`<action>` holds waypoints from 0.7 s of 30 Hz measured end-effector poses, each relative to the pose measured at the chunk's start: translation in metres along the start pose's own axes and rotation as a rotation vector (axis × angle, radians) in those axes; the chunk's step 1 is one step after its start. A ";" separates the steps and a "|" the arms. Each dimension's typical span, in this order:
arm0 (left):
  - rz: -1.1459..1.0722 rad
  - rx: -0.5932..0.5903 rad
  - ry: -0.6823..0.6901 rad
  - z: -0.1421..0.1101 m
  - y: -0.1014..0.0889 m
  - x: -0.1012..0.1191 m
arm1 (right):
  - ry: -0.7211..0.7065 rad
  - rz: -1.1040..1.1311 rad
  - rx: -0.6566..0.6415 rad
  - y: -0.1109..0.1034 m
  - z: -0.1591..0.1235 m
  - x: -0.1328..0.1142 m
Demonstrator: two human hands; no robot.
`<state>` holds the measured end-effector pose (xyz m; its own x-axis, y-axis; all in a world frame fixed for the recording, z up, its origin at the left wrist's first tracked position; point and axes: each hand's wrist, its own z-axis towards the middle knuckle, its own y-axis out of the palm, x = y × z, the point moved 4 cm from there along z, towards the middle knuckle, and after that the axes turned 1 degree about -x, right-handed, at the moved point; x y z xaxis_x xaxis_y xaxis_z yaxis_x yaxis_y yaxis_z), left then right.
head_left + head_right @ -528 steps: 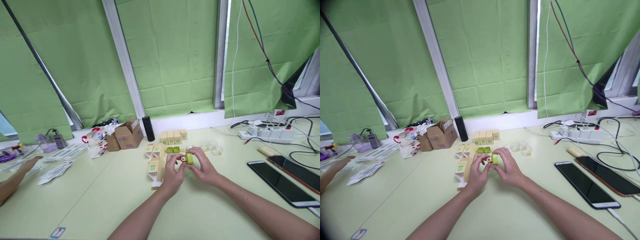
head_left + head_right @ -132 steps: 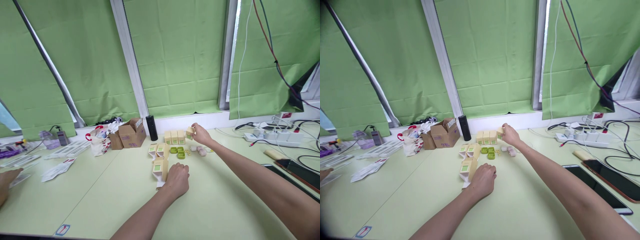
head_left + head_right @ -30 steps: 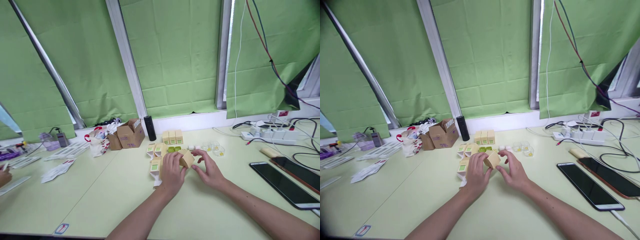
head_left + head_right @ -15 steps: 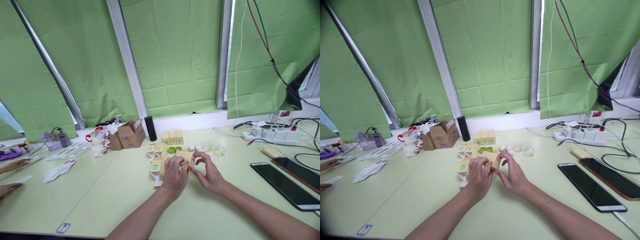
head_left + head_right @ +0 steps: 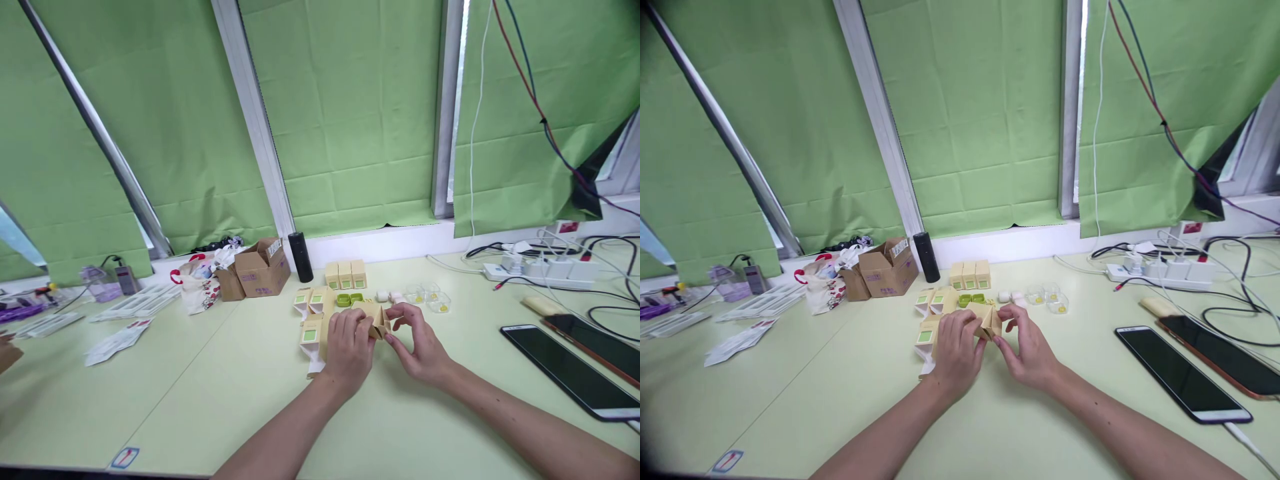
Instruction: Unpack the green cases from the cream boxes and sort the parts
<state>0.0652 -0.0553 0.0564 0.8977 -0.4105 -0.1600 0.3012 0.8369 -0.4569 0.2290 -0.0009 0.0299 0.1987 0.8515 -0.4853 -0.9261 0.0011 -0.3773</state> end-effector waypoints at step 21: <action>-0.318 -0.259 -0.271 -0.009 0.013 -0.011 | 0.010 0.037 0.121 -0.011 0.010 0.003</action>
<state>0.0561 -0.0427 0.0441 0.8358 -0.4934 0.2409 0.5153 0.5534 -0.6544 0.2367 0.0074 0.0405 0.1666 0.8467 -0.5053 -0.9645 0.0335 -0.2619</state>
